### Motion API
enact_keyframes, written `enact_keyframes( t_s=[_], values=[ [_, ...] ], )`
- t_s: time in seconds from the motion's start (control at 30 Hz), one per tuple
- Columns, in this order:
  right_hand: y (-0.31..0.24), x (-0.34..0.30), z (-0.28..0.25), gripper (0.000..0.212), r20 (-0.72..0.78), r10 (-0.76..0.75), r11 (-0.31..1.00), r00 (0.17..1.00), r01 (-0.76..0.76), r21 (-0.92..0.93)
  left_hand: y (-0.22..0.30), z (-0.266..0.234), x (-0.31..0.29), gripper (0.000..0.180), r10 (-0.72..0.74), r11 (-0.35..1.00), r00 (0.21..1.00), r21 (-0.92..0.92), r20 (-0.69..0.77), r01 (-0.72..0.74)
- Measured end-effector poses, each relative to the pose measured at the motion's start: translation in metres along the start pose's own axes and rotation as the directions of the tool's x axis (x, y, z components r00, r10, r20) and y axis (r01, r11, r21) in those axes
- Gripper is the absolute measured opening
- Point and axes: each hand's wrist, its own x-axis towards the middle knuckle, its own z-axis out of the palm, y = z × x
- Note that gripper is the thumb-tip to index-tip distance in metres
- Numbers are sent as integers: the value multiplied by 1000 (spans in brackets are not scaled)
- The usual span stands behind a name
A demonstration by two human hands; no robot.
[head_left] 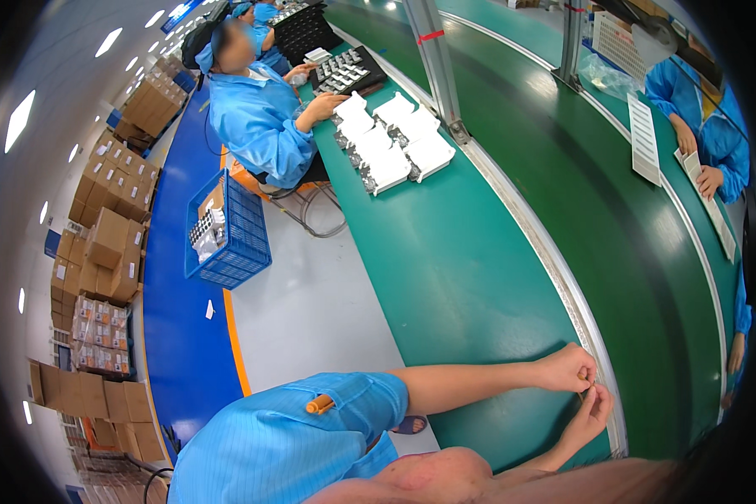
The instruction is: The person assembles electronic components by hand, inserting wires into housing units.
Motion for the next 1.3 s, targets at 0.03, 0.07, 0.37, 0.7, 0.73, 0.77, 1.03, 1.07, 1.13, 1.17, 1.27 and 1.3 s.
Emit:
enact_keyframes(
  t_s=[0.03,0.07,0.37,0.7,0.73,0.77,1.03,1.07,1.13,1.17,1.27,1.3],
  values=[
    [-1,0,-1,11,4,5,1000,1000,-5,-1,1,1,1,8,-16,1000,1000,3,13,16],
    [-1,1,-2,11,9,10,1000,1000,-10,-1,1,1,1,8,-16,1000,1000,3,14,16],
    [-1,1,0,11,7,12,1000,1000,-12,29,5,-2,1,8,-39,999,999,6,8,39],
    [-7,0,-3,9,-41,-25,999,999,24,-22,9,1,2,10,-15,999,1000,30,6,15],
    [-8,-1,-9,8,-61,-33,999,998,31,-34,13,10,6,11,-32,998,999,49,38,30],
    [-12,-1,-18,7,-101,-44,997,994,38,-63,11,17,8,13,-22,998,999,53,25,21],
    [-32,1,18,6,-91,-15,1000,996,13,-22,-11,-13,-9,12,-156,987,988,-27,-18,155],
    [-31,-1,13,5,-106,-31,999,994,28,-24,-6,-6,-6,12,-146,988,989,-43,24,147],
    [-26,-3,2,4,-134,-47,999,990,45,-14,4,2,-4,10,-177,984,984,25,7,177],
    [-26,-3,-1,4,-141,-48,999,989,46,-17,4,6,-3,10,-174,984,985,25,15,174],
    [-27,-4,-3,4,-148,-27,1000,989,26,-10,3,9,-3,9,-150,988,989,26,4,150],
    [-27,-4,-2,4,-143,-28,1000,989,28,-7,5,8,-3,10,-159,987,987,31,-3,159]
  ],
)
